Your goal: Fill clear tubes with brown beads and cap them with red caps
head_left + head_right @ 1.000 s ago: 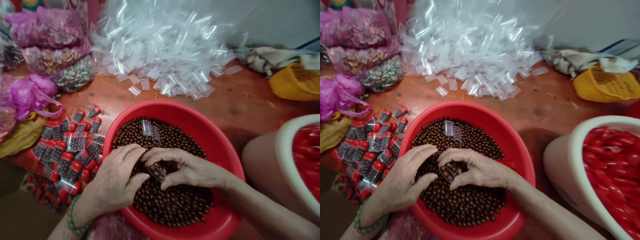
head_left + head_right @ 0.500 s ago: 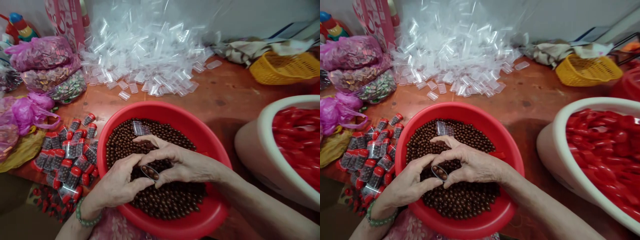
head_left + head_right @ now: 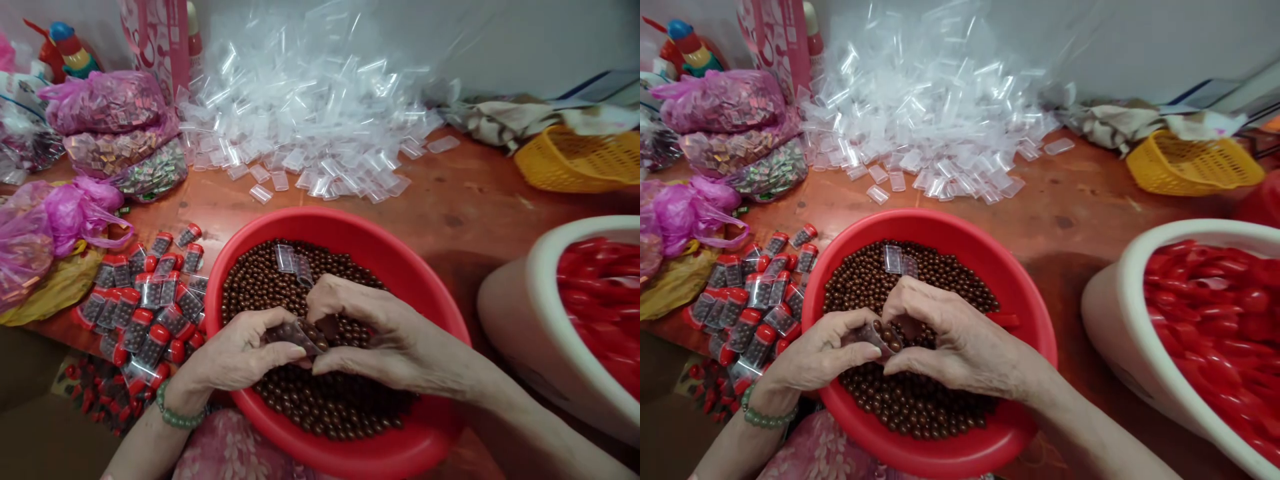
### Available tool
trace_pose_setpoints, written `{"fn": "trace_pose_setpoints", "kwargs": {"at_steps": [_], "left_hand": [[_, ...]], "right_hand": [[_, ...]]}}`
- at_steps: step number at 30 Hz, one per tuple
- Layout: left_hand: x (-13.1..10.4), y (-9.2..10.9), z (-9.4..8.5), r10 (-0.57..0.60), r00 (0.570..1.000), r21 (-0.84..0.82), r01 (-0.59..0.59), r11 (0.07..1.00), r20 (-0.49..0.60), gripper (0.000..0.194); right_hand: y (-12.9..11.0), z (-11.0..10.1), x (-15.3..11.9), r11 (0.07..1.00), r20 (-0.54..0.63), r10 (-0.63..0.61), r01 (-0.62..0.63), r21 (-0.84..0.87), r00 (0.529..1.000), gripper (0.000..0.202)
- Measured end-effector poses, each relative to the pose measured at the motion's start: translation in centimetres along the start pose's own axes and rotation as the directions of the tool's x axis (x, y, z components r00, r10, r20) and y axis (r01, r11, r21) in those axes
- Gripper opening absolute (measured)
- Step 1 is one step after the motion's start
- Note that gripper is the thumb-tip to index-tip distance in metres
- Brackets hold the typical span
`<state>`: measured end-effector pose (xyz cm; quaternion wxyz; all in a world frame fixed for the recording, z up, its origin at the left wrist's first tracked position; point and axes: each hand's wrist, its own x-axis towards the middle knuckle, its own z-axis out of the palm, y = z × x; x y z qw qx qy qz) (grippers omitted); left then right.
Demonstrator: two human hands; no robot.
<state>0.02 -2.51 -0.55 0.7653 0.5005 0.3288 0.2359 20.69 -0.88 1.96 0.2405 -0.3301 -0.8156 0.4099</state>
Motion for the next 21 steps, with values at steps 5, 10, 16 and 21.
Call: {"fn": "trace_pose_setpoints", "kwargs": {"at_steps": [5, 10, 16, 21], "left_hand": [[0.11, -0.30, -0.34, 0.009, 1.000, 0.058, -0.009, 0.998, 0.010, 0.010], [0.16, -0.47, -0.51, 0.021, 1.000, 0.097, -0.022, 0.995, 0.016, 0.011], [0.23, -0.42, -0.57, 0.044, 0.999, 0.062, -0.043, 0.997, -0.007, 0.012], [0.57, -0.25, -0.75, 0.021, 0.999, -0.063, -0.023, 0.998, -0.041, 0.018]], "right_hand": [[-0.20, 0.11, 0.25, 0.999, 0.088, 0.041, -0.041, -0.001, 0.995, 0.027], [-0.28, 0.14, 0.37, 0.998, 0.110, 0.057, -0.060, 0.024, 0.992, 0.026], [-0.15, 0.58, 0.12, 0.991, 0.066, 0.110, -0.114, 0.063, 0.992, 0.029], [-0.23, 0.55, -0.21, 0.971, 0.081, 0.210, -0.218, 0.099, 0.974, 0.033]]}}
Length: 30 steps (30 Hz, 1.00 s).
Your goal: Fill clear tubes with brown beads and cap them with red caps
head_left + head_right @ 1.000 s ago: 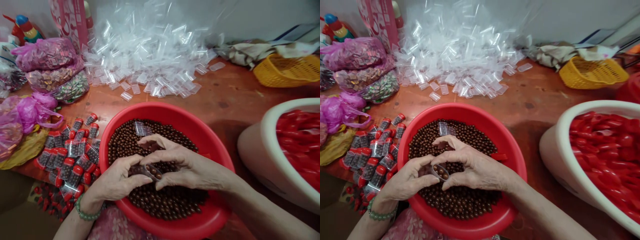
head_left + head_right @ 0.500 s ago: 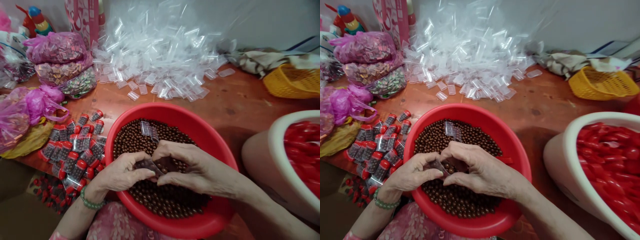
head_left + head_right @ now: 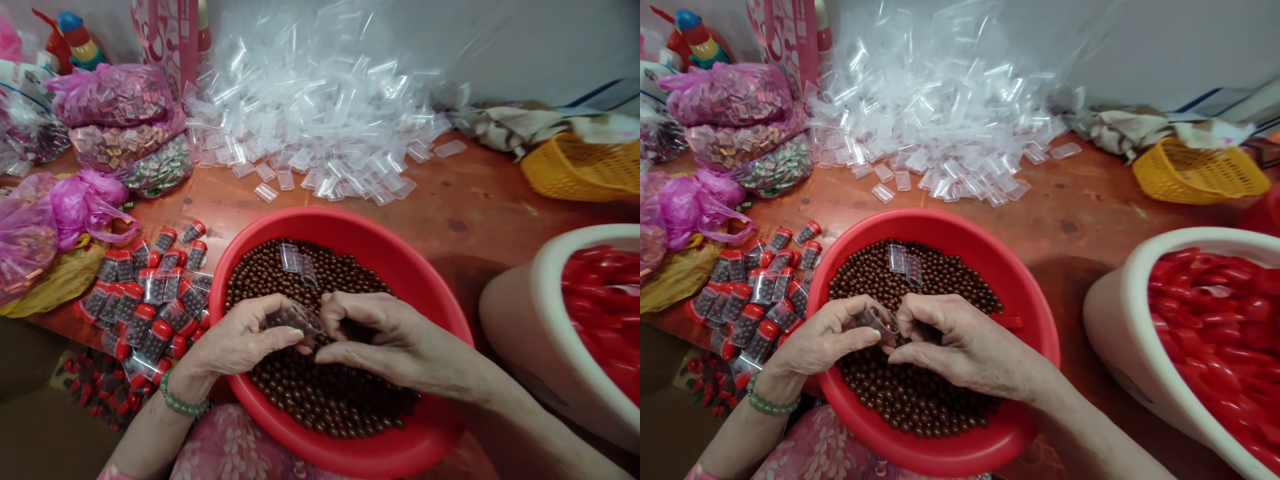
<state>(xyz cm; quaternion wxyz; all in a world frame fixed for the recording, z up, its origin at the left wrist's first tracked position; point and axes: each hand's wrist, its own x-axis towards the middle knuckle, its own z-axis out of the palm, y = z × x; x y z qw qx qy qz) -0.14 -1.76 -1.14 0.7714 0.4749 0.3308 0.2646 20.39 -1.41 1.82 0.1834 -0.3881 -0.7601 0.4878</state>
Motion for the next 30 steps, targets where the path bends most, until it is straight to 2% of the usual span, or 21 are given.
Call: {"fn": "trace_pose_setpoints", "kwargs": {"at_steps": [3, 5, 7, 9, 12, 16, 19, 24, 26, 27, 28, 30], "left_hand": [[-0.1, 0.2, 0.0, 0.033, 0.994, -0.027, -0.036, 0.999, -0.102, 0.019], [-0.5, 0.5, 0.1, 0.086, 0.986, 0.006, -0.086, 0.996, -0.143, 0.015], [-1.1, 0.9, 0.2, 0.154, 0.979, 0.068, -0.146, 0.987, -0.132, 0.012], [-1.7, 1.3, 0.4, 0.216, 0.971, 0.128, -0.202, 0.971, -0.104, 0.011], [-1.9, 1.6, 0.6, 0.283, 0.956, 0.253, -0.256, 0.933, -0.075, 0.012], [-1.4, 1.2, 1.2, 0.340, 0.935, 0.354, -0.286, 0.890, -0.101, 0.012], [-1.0, 0.7, 1.6, 0.330, 0.939, 0.403, -0.266, 0.876, -0.097, 0.011], [-0.7, 0.7, 2.0, 0.286, 0.951, 0.369, -0.225, 0.902, -0.119, 0.014], [-0.6, 0.8, 2.3, 0.240, 0.958, 0.326, -0.179, 0.928, -0.156, 0.015], [-0.6, 0.7, 2.5, 0.201, 0.964, 0.301, -0.142, 0.943, -0.174, 0.015], [-0.5, 0.7, 2.7, 0.156, 0.969, 0.272, -0.101, 0.957, -0.189, 0.015], [-0.3, 0.4, 3.3, 0.058, 0.978, 0.193, -0.019, 0.981, -0.198, 0.017]], "right_hand": [[0.4, -1.2, -0.6, 0.997, -0.025, 0.003, -0.005, -0.073, 1.000, 0.024], [1.1, -2.5, -1.5, 0.988, -0.127, 0.003, -0.022, -0.152, 0.992, 0.026], [2.1, -3.9, -2.7, 0.966, -0.280, 0.037, -0.107, -0.237, 0.959, 0.031], [3.2, -4.8, -4.1, 0.925, -0.371, 0.124, -0.243, -0.293, 0.920, 0.027], [4.6, -4.5, -5.3, 0.854, -0.323, 0.262, -0.374, -0.361, 0.909, 0.021], [5.6, -2.2, -4.7, 0.708, -0.237, 0.306, -0.387, -0.591, 0.922, 0.013], [6.3, -0.9, -3.5, 0.641, -0.232, 0.321, -0.391, -0.660, 0.918, 0.008], [6.7, -1.4, -3.4, 0.715, -0.230, 0.299, -0.377, -0.589, 0.926, 0.013], [6.1, -1.9, -3.9, 0.813, -0.299, 0.261, -0.376, -0.444, 0.918, 0.020], [5.7, -2.0, -4.1, 0.877, -0.371, 0.244, -0.368, -0.310, 0.896, 0.023], [5.3, -1.9, -4.1, 0.930, -0.465, 0.239, -0.338, -0.142, 0.853, 0.025], [4.2, -1.4, -3.9, 0.962, -0.646, 0.274, -0.197, 0.190, 0.713, 0.026]]}}
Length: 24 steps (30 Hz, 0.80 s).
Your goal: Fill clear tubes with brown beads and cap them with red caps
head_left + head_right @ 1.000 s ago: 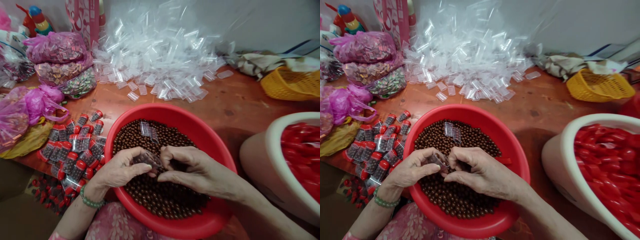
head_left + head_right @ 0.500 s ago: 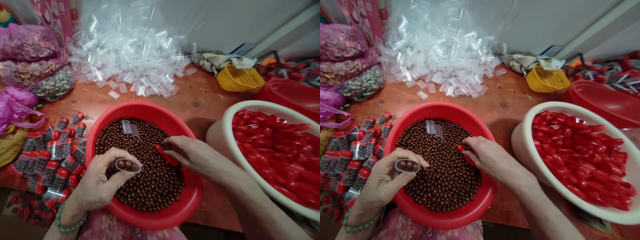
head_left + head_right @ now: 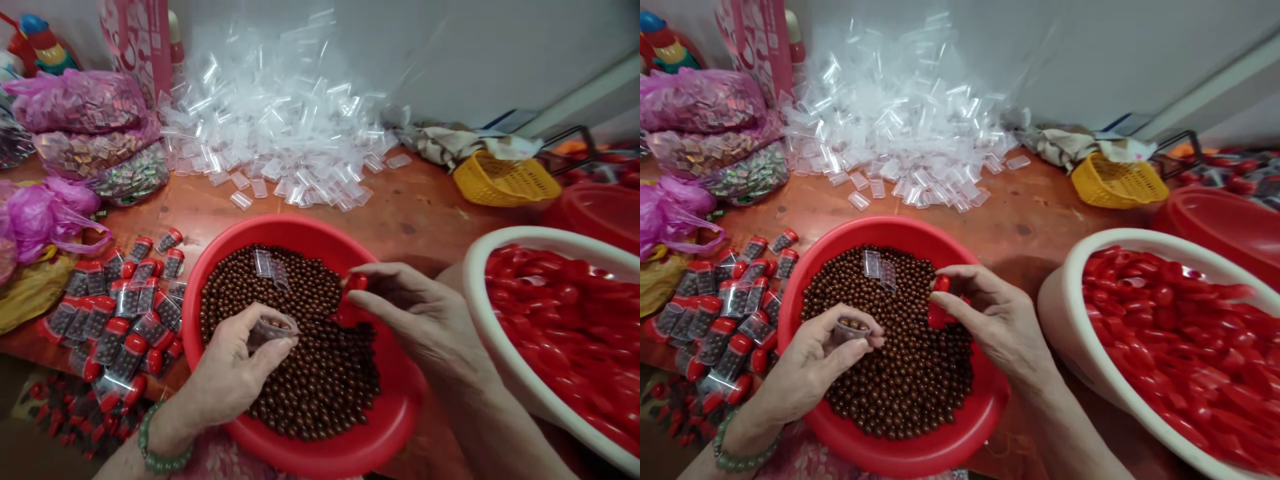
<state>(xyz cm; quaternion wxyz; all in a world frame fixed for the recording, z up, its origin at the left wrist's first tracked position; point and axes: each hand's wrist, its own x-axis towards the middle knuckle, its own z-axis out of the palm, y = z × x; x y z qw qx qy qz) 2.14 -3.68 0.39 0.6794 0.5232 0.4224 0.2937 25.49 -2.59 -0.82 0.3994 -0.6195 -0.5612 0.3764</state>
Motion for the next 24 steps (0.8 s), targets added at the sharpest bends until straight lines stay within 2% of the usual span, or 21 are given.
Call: {"fn": "trace_pose_setpoints", "kwargs": {"at_steps": [2, 4, 6, 8, 10, 13, 14, 16, 18, 20, 24], "left_hand": [[0.1, -0.4, 0.7, -0.074, 0.997, -0.123, 0.078, 0.989, 0.036, 0.023], [0.2, -0.7, 1.3, -0.106, 0.992, -0.294, 0.123, 0.948, 0.075, 0.030], [0.3, -1.0, 1.7, -0.111, 0.989, -0.445, 0.141, 0.884, 0.093, 0.036], [0.4, -1.2, 2.0, -0.110, 0.990, -0.550, 0.141, 0.823, 0.089, 0.037], [0.4, -1.4, 1.9, -0.116, 0.992, -0.607, 0.122, 0.786, 0.049, 0.037], [0.5, -1.5, 1.6, -0.111, 0.992, -0.552, 0.059, 0.832, -0.063, 0.035], [0.6, -1.5, 1.4, -0.098, 0.991, -0.499, 0.037, 0.866, -0.096, 0.033], [0.7, -1.5, 1.2, -0.057, 0.991, -0.388, 0.005, 0.922, -0.124, 0.032], [0.7, -1.4, 1.1, -0.025, 0.993, -0.326, -0.015, 0.945, -0.119, 0.032], [0.8, -1.2, 1.2, -0.010, 0.994, -0.316, -0.025, 0.949, -0.107, 0.032], [0.8, -1.1, 1.2, -0.018, 0.993, -0.331, -0.021, 0.943, -0.113, 0.030]], "right_hand": [[-1.0, 1.2, -0.5, 0.967, -0.145, 0.049, -0.011, 0.253, 0.988, 0.022], [-1.7, 2.5, -0.9, 0.912, -0.180, 0.064, 0.015, 0.409, 0.982, 0.019], [-2.0, 3.5, -1.3, 0.885, -0.169, 0.049, 0.036, 0.465, 0.984, 0.017], [-1.9, 4.1, -1.7, 0.893, -0.172, 0.008, 0.070, 0.444, 0.985, 0.014], [-1.5, 4.1, -2.0, 0.913, -0.226, -0.095, 0.176, 0.369, 0.969, 0.014], [-1.1, 3.5, -2.3, 0.906, -0.287, -0.347, 0.398, 0.144, 0.893, 0.023], [-1.1, 3.2, -2.3, 0.888, -0.250, -0.432, 0.457, 0.048, 0.866, 0.027], [-1.3, 2.7, -2.2, 0.825, -0.095, -0.563, 0.551, -0.127, 0.821, 0.032], [-1.6, 2.5, -1.9, 0.750, 0.062, -0.624, 0.620, -0.231, 0.779, 0.035], [-1.8, 2.5, -1.7, 0.707, 0.151, -0.643, 0.657, -0.261, 0.751, 0.034], [-1.8, 3.0, -1.2, 0.676, 0.217, -0.662, 0.697, -0.240, 0.717, 0.033]]}}
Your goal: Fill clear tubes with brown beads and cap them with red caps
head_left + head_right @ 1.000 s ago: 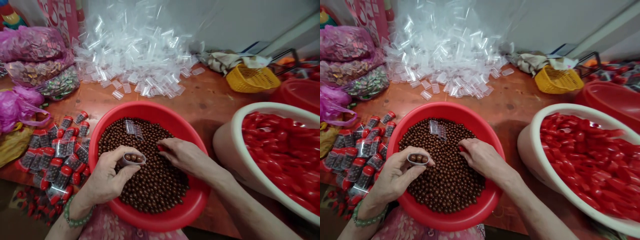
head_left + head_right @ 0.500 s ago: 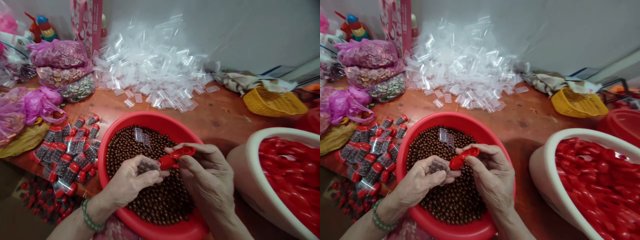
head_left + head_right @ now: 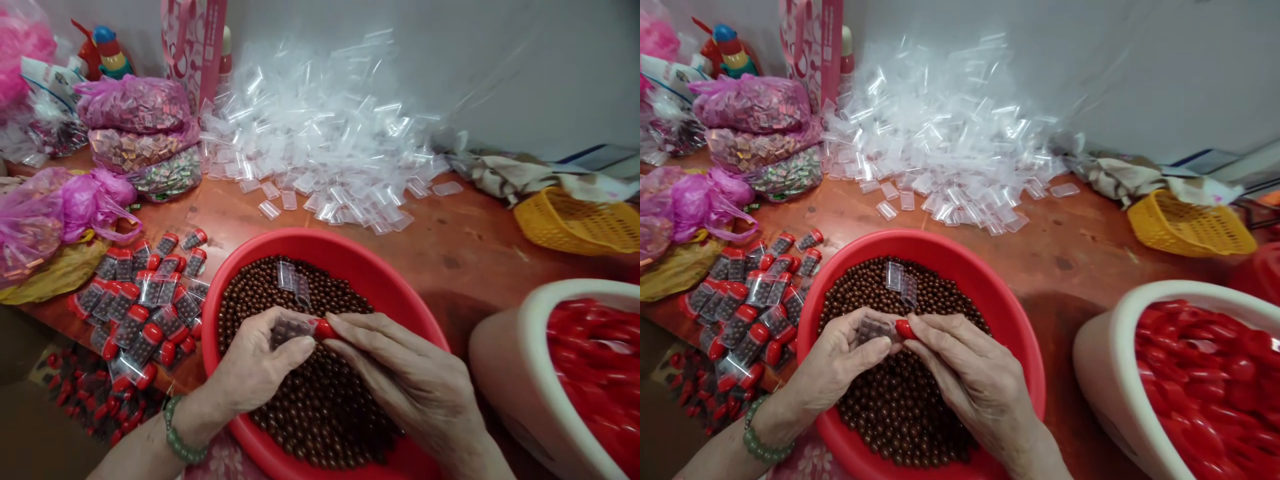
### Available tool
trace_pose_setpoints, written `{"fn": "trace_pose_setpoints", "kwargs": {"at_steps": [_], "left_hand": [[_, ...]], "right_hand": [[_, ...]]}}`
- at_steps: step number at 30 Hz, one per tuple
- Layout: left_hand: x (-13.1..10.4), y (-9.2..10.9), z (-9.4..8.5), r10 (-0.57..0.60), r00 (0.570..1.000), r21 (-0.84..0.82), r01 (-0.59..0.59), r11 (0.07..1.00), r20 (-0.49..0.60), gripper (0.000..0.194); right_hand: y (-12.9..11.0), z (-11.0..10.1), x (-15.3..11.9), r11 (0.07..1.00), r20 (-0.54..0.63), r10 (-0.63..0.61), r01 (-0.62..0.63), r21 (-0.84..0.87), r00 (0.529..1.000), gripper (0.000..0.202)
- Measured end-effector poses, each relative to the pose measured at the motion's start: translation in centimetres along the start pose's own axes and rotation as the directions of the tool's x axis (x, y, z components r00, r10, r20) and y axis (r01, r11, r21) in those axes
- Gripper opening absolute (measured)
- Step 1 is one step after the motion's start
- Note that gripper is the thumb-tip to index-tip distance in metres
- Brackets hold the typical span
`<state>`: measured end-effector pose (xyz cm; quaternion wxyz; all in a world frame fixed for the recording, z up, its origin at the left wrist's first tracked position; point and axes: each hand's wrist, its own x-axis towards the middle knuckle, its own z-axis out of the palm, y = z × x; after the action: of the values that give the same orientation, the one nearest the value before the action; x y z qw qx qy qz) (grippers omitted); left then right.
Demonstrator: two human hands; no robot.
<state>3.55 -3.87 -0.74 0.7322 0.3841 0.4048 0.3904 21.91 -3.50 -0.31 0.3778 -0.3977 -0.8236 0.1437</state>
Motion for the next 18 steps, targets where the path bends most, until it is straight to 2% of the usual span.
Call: {"fn": "trace_pose_setpoints", "kwargs": {"at_steps": [4, 6, 8, 10, 13, 15, 18], "left_hand": [[0.0, -0.2, -0.1, -0.004, 1.000, 0.021, 0.004, 1.000, -0.006, 0.028], [0.0, -0.2, -0.1, -0.004, 1.000, 0.008, 0.004, 1.000, 0.014, 0.026], [-0.1, -0.1, -0.1, -0.001, 1.000, -0.009, 0.001, 1.000, 0.028, 0.026], [-0.1, 0.1, 0.0, 0.005, 0.999, 0.017, -0.005, 1.000, 0.042, 0.026], [-0.2, 0.4, 0.0, -0.010, 0.998, 0.117, 0.003, 0.993, 0.059, 0.023], [-0.2, 0.4, 0.1, -0.016, 0.998, 0.137, 0.007, 0.991, 0.067, 0.019], [-0.1, 0.3, 0.1, -0.005, 0.995, 0.101, -0.005, 0.995, 0.100, 0.015]], "right_hand": [[0.2, 0.5, 0.0, 0.991, 0.005, -0.105, 0.105, -0.083, 0.994, 0.039], [0.3, 0.5, 0.0, 0.993, 0.011, -0.094, 0.095, -0.076, 0.995, 0.038], [0.3, 0.3, 0.1, 1.000, 0.011, 0.009, -0.009, 0.000, 1.000, 0.032], [0.2, 0.1, 0.2, 0.972, -0.031, 0.206, -0.201, 0.118, 0.978, 0.027], [-0.4, 0.0, 0.5, 0.849, -0.115, 0.477, -0.423, 0.317, 0.871, 0.022], [-1.1, 0.1, 0.8, 0.794, -0.123, 0.538, -0.453, 0.406, 0.834, 0.021], [-1.9, 0.6, 1.3, 0.803, -0.113, 0.498, -0.408, 0.433, 0.860, 0.025]]}}
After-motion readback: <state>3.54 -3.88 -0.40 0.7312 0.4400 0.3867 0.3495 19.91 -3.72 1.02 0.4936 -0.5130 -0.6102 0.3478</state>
